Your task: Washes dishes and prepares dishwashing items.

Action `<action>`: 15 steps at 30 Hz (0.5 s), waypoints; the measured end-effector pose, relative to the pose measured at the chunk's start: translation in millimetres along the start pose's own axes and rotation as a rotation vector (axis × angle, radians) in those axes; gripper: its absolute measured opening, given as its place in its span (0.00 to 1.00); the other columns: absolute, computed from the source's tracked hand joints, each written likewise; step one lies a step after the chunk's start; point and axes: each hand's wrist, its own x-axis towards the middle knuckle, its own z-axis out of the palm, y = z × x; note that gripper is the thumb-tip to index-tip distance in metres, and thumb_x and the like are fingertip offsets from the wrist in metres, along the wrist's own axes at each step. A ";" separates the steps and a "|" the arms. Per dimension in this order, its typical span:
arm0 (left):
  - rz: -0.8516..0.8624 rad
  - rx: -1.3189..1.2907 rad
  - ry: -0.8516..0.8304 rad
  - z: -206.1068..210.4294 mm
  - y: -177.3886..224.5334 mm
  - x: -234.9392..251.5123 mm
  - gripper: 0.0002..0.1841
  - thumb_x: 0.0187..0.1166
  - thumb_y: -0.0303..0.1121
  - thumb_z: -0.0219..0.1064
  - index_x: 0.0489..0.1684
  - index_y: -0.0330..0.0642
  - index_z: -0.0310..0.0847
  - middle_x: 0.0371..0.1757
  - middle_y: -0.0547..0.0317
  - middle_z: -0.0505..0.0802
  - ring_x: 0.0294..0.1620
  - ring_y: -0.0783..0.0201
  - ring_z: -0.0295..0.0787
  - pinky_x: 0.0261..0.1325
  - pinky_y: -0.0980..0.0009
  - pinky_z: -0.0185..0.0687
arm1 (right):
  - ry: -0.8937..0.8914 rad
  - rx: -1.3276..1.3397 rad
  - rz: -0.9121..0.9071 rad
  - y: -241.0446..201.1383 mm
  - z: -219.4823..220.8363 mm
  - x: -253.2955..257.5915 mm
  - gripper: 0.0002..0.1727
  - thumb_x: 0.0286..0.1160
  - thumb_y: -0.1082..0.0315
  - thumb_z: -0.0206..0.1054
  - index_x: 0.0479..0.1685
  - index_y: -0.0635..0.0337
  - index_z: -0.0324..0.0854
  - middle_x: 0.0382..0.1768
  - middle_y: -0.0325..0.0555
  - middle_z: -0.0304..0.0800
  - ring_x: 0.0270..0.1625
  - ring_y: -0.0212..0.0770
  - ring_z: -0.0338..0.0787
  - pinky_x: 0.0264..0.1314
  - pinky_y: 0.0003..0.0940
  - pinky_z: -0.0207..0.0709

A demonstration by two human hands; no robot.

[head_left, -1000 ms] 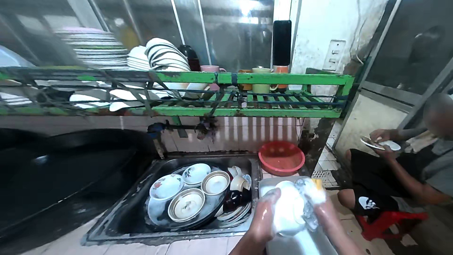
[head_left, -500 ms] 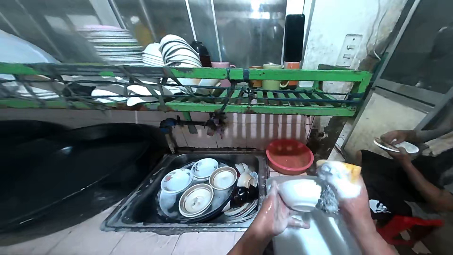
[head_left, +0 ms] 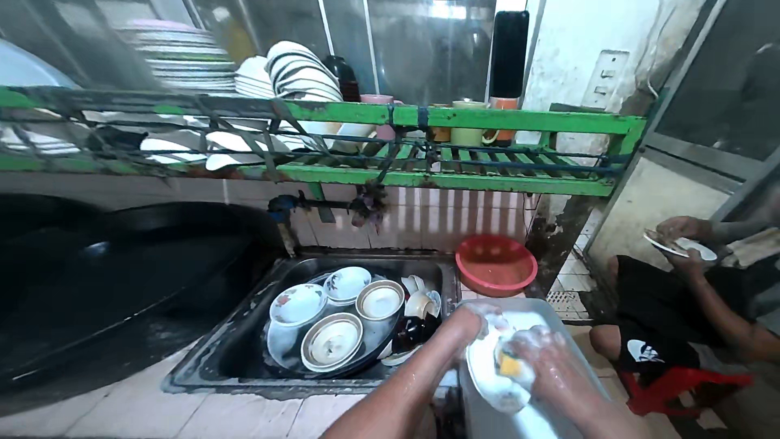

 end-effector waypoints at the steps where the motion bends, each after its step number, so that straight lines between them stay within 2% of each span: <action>1: -0.065 0.055 -0.063 -1.0 2.9 2.4 0.24 0.76 0.15 0.58 0.71 0.43 0.82 0.58 0.50 0.88 0.49 0.62 0.83 0.53 0.63 0.79 | 0.098 -0.054 -0.090 9.2 -0.6 1.6 0.20 0.64 0.64 0.76 0.58 0.47 0.92 0.58 0.51 0.93 0.66 0.64 0.87 0.66 0.67 0.78; 2: -0.120 0.089 -0.113 0.6 4.9 3.0 0.23 0.76 0.17 0.60 0.69 0.42 0.82 0.56 0.50 0.88 0.49 0.61 0.83 0.54 0.61 0.80 | 0.191 -0.094 -0.191 15.0 -1.5 5.1 0.17 0.65 0.64 0.76 0.56 0.45 0.92 0.54 0.47 0.95 0.63 0.60 0.89 0.63 0.63 0.81; 4: -0.151 0.084 -0.151 6.1 4.9 1.3 0.15 0.77 0.20 0.61 0.61 0.36 0.80 0.47 0.53 0.85 0.43 0.64 0.81 0.48 0.63 0.80 | 0.290 -0.129 -0.340 19.2 -4.7 12.7 0.13 0.68 0.64 0.74 0.51 0.46 0.92 0.51 0.43 0.95 0.60 0.54 0.91 0.63 0.58 0.84; 6: -0.122 0.038 -0.108 6.1 9.5 -2.1 0.17 0.75 0.18 0.61 0.62 0.35 0.80 0.47 0.52 0.86 0.44 0.63 0.81 0.49 0.64 0.80 | 0.290 -0.120 -0.334 26.7 -4.2 12.7 0.14 0.68 0.66 0.73 0.53 0.46 0.92 0.53 0.43 0.95 0.63 0.54 0.91 0.65 0.58 0.84; 7: -0.076 0.030 -0.063 4.4 15.0 -4.6 0.18 0.77 0.18 0.59 0.64 0.35 0.80 0.50 0.51 0.86 0.45 0.63 0.81 0.51 0.64 0.78 | 0.271 -0.109 -0.292 29.3 -2.9 10.4 0.15 0.66 0.68 0.74 0.53 0.47 0.92 0.53 0.45 0.95 0.63 0.57 0.91 0.64 0.60 0.84; 10: 0.145 -0.106 0.115 0.5 17.4 -2.7 0.19 0.82 0.18 0.58 0.66 0.42 0.84 0.58 0.51 0.91 0.52 0.61 0.88 0.57 0.61 0.84 | 0.188 -0.047 -0.111 11.0 2.8 -0.3 0.21 0.60 0.70 0.76 0.57 0.54 0.91 0.55 0.52 0.94 0.63 0.63 0.90 0.62 0.64 0.83; 11: 0.186 -0.119 0.159 2.5 15.6 -0.6 0.21 0.81 0.18 0.57 0.67 0.44 0.85 0.61 0.53 0.91 0.56 0.61 0.88 0.59 0.59 0.84 | 0.139 0.030 -0.019 -6.1 1.9 -0.7 0.25 0.56 0.72 0.78 0.60 0.60 0.90 0.57 0.57 0.93 0.65 0.65 0.89 0.65 0.65 0.81; 12: 0.215 -0.117 0.198 7.4 12.1 0.1 0.21 0.81 0.18 0.57 0.67 0.46 0.86 0.63 0.54 0.90 0.58 0.61 0.87 0.62 0.58 0.83 | 0.079 0.135 0.102 -24.6 -0.2 1.9 0.27 0.57 0.74 0.78 0.63 0.65 0.87 0.61 0.62 0.91 0.69 0.66 0.86 0.71 0.64 0.78; 13: 0.246 -0.123 0.234 14.8 5.2 1.1 0.21 0.81 0.19 0.57 0.66 0.47 0.87 0.64 0.56 0.90 0.59 0.62 0.87 0.63 0.59 0.82 | 0.052 0.238 0.232 -40.1 -1.9 7.5 0.27 0.62 0.71 0.76 0.66 0.68 0.85 0.62 0.63 0.90 0.70 0.63 0.86 0.74 0.60 0.77; 14: 0.283 -0.167 0.274 23.6 -3.8 2.6 0.19 0.82 0.20 0.58 0.65 0.46 0.88 0.63 0.56 0.91 0.60 0.63 0.87 0.64 0.60 0.83 | 0.027 0.355 0.379 -51.4 -5.5 14.8 0.28 0.69 0.66 0.74 0.69 0.70 0.82 0.65 0.64 0.88 0.72 0.60 0.85 0.78 0.56 0.75; 15: 0.311 -0.243 0.315 31.2 -12.9 4.5 0.17 0.83 0.21 0.59 0.64 0.43 0.88 0.61 0.54 0.92 0.60 0.64 0.88 0.65 0.61 0.83 | 0.018 0.480 0.504 -57.4 -8.6 21.6 0.30 0.71 0.66 0.73 0.72 0.73 0.78 0.67 0.67 0.86 0.73 0.60 0.84 0.80 0.55 0.72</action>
